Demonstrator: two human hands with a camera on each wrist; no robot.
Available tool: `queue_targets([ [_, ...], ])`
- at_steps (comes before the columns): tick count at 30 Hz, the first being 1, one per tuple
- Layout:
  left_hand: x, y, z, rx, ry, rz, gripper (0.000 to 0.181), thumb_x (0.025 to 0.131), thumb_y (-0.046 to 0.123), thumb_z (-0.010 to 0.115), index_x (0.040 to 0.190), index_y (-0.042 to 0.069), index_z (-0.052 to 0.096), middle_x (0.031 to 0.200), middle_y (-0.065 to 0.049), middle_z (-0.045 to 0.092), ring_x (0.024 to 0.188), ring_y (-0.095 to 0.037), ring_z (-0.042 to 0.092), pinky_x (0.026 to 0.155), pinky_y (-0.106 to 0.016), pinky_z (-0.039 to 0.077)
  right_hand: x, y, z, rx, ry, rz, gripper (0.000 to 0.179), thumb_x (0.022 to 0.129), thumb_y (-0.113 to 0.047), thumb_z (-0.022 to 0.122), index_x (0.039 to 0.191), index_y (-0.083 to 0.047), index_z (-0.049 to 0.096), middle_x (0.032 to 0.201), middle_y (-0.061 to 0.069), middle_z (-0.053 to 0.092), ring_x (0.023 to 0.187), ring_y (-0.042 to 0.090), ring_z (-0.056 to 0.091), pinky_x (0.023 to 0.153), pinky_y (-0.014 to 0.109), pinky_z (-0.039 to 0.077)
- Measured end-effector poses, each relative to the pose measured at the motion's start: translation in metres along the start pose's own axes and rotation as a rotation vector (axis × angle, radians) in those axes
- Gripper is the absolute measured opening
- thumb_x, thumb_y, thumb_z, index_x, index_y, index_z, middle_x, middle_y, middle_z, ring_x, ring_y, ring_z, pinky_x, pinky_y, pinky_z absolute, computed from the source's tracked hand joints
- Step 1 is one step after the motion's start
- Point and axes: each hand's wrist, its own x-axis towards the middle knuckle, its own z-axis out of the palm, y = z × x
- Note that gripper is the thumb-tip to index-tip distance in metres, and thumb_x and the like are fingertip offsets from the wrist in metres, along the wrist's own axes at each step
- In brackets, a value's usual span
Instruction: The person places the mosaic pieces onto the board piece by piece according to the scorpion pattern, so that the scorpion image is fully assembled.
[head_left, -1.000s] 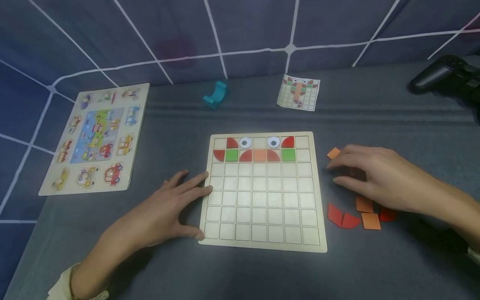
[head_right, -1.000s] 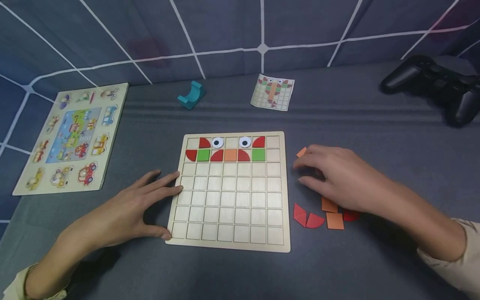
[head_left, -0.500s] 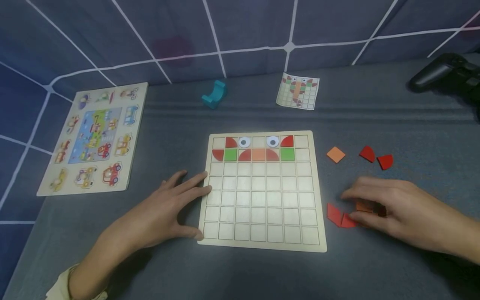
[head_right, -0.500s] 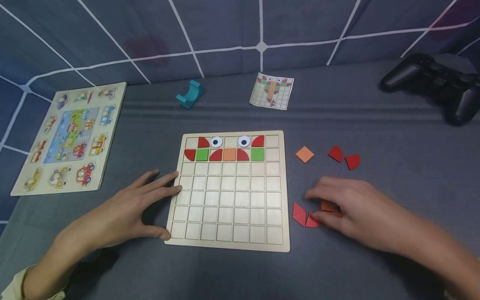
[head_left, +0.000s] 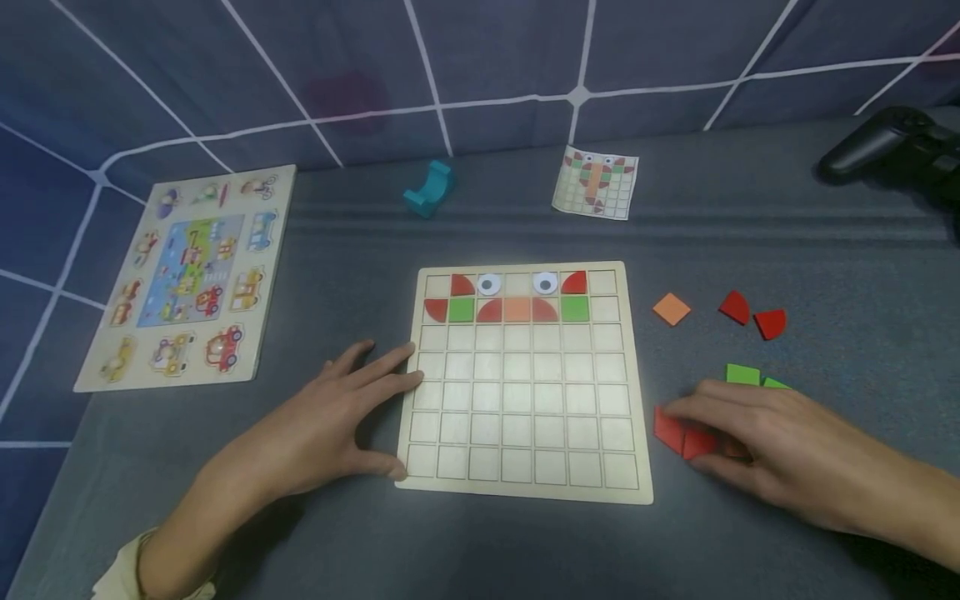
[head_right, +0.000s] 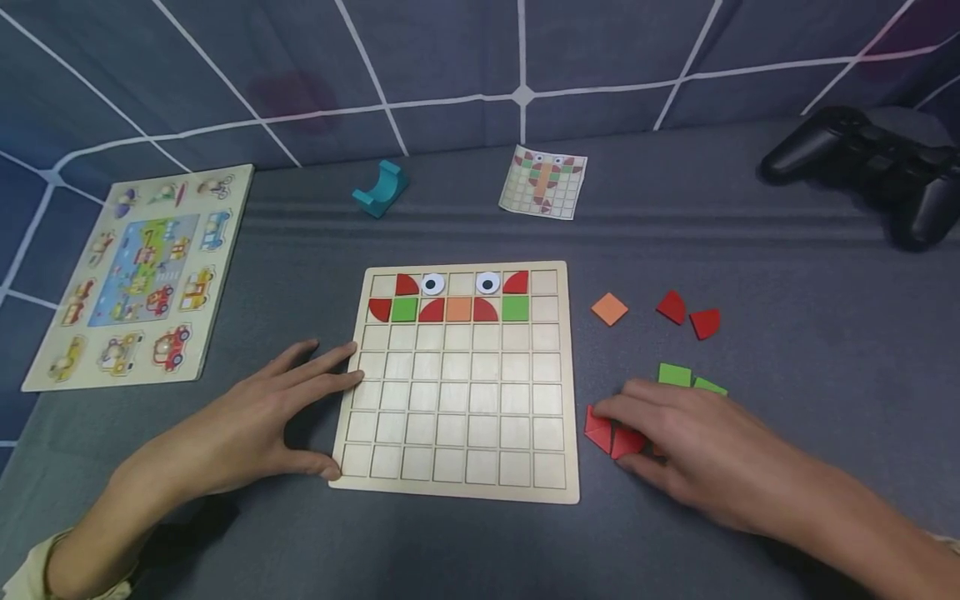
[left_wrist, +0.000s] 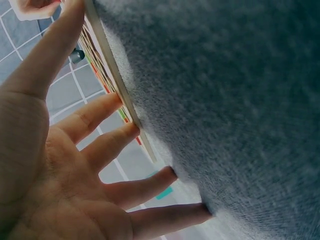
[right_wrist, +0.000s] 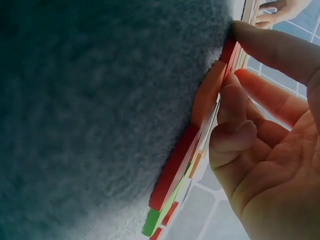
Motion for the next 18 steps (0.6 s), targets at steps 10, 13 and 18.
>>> queue_targets([
  [10, 0.001, 0.000, 0.001, 0.000, 0.004, -0.009, 0.094, 0.066, 0.060, 0.082, 0.145, 0.020, 0.051, 0.160, -0.002, 0.030, 0.142, -0.048, 0.023, 0.100, -0.075, 0.027, -0.002, 0.001, 0.000, -0.018, -0.008, 0.035, 0.048, 0.069, -0.020, 0.089, 0.112, -0.027, 0.070, 0.090, -0.028, 0.049, 0.069, -0.009, 0.040, 0.056, 0.019, 0.037],
  [13, 0.000, 0.000, 0.001, 0.001, 0.003, -0.010, 0.094, 0.066, 0.060, 0.082, 0.145, 0.020, 0.052, 0.160, -0.002, 0.030, 0.142, -0.048, 0.023, 0.101, -0.074, 0.026, -0.002, 0.001, -0.001, -0.010, 0.006, 0.041, 0.048, 0.067, -0.019, 0.090, 0.111, -0.027, 0.070, 0.086, -0.027, 0.047, 0.067, -0.010, 0.040, 0.054, 0.017, 0.036],
  [18, 0.000, 0.000, 0.000, 0.004, 0.005, -0.003, 0.094, 0.067, 0.059, 0.082, 0.145, 0.019, 0.051, 0.160, -0.003, 0.030, 0.142, -0.048, 0.023, 0.100, -0.075, 0.026, 0.003, 0.000, -0.009, -0.014, 0.045, 0.044, 0.046, 0.066, -0.015, 0.090, 0.107, -0.027, 0.070, 0.084, -0.026, 0.049, 0.064, -0.010, 0.040, 0.053, 0.014, 0.036],
])
